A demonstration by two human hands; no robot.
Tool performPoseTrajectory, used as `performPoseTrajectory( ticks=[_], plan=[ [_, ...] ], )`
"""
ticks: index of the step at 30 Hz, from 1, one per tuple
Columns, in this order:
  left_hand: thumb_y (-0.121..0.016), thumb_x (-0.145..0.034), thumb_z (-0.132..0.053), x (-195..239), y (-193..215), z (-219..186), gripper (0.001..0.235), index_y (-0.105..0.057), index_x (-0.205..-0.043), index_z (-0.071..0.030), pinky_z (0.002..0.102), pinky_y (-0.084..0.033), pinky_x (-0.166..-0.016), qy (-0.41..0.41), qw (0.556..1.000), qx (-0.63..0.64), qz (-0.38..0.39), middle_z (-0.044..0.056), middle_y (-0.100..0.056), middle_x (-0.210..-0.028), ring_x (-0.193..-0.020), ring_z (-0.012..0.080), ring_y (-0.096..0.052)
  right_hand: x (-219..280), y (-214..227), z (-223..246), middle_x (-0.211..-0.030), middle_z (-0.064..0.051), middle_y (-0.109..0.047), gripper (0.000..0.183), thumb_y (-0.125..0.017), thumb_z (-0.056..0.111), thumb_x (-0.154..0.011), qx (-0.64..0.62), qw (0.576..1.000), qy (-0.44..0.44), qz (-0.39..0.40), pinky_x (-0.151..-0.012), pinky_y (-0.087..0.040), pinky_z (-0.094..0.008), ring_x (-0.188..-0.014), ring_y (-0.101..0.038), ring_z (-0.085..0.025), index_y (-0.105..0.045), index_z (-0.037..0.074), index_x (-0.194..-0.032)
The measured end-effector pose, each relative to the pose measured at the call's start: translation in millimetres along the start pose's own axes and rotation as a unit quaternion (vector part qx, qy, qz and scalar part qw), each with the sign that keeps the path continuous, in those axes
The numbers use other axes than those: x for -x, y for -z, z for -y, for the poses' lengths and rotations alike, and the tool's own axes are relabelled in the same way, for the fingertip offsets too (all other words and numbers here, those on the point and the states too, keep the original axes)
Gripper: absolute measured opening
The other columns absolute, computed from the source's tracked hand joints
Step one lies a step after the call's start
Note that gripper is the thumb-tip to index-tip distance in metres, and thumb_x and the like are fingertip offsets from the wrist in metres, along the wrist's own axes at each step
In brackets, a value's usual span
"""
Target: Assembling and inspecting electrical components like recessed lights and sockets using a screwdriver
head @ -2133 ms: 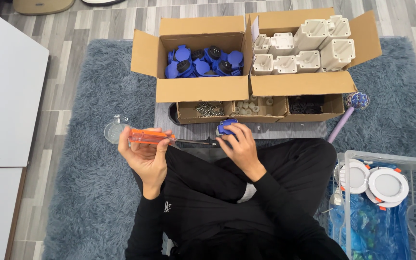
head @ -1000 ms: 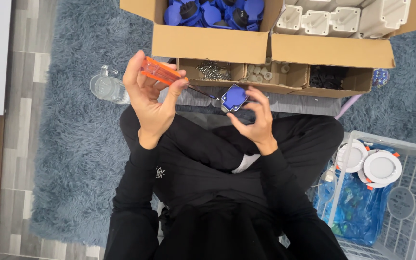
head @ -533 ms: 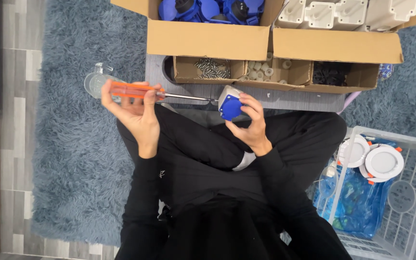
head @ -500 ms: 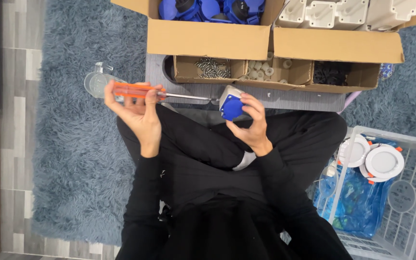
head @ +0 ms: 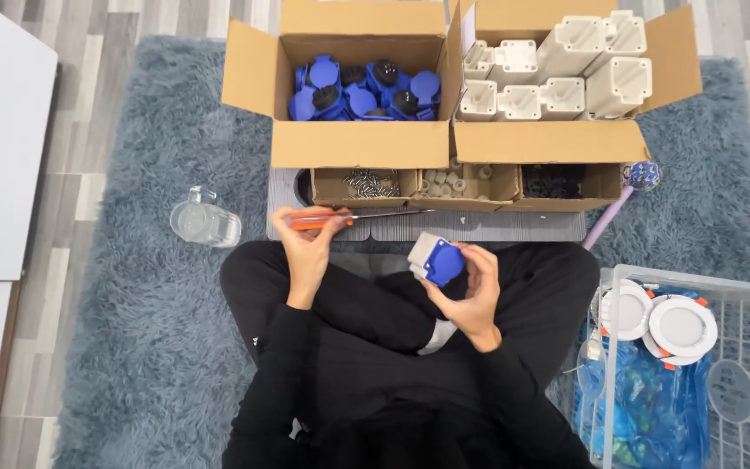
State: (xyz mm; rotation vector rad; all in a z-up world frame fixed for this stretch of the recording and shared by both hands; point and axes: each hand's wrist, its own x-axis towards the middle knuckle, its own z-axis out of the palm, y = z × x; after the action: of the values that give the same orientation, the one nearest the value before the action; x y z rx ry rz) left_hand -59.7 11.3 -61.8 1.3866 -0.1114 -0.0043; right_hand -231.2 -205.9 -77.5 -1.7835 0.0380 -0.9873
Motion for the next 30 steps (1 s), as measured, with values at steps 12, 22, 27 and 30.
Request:
performPoseTrajectory(
  ticks=[12,22,27,30],
  plan=[
    [-0.105,-0.072,-0.030,-21,13,12,0.034,-0.082,-0.096,-0.020,0.040,-0.057,-0.089,-0.155,0.928,-0.301,0.154,0.000,-0.084,-0.096,-0.096,0.0275,-0.074,42,8,3,-0.133,-0.026,-0.058,0.081,-0.106,0.005,-0.066,-0.044,0.996,-0.079,0.023,-0.109,-0.058,-0.047,-0.129,-0.071,-0.044,-0.062,-0.010,-0.131],
    [-0.099,-0.085,-0.032,-13,10,10,0.027,-0.080,-0.102,-0.023,0.038,-0.048,-0.090,-0.325,0.839,-0.419,0.120,-0.006,-0.078,-0.107,-0.103,0.0230,-0.068,58,3,8,-0.130,-0.025,-0.061,0.073,-0.106,0.011,-0.071,-0.036,0.993,-0.100,0.045,-0.104,-0.060,-0.043,-0.125,-0.071,-0.041,-0.064,-0.009,-0.127],
    [-0.099,-0.086,-0.029,-7,6,8,0.029,-0.079,-0.105,-0.020,0.039,-0.047,-0.092,-0.364,0.814,-0.437,0.117,-0.004,-0.074,-0.114,-0.109,0.0247,-0.065,64,5,4,-0.130,-0.027,-0.061,0.075,-0.107,0.009,-0.069,-0.058,0.992,-0.110,0.035,-0.106,-0.060,-0.046,-0.127,-0.071,-0.044,-0.064,-0.010,-0.127],
    [-0.099,-0.085,-0.029,-8,6,11,0.031,-0.078,-0.105,-0.020,0.040,-0.047,-0.092,-0.379,0.802,-0.445,0.119,-0.004,-0.073,-0.114,-0.111,0.0253,-0.066,64,5,4,-0.130,-0.027,-0.060,0.075,-0.106,0.010,-0.070,-0.059,0.992,-0.105,0.039,-0.105,-0.060,-0.046,-0.127,-0.071,-0.045,-0.064,-0.011,-0.128]
  ],
)
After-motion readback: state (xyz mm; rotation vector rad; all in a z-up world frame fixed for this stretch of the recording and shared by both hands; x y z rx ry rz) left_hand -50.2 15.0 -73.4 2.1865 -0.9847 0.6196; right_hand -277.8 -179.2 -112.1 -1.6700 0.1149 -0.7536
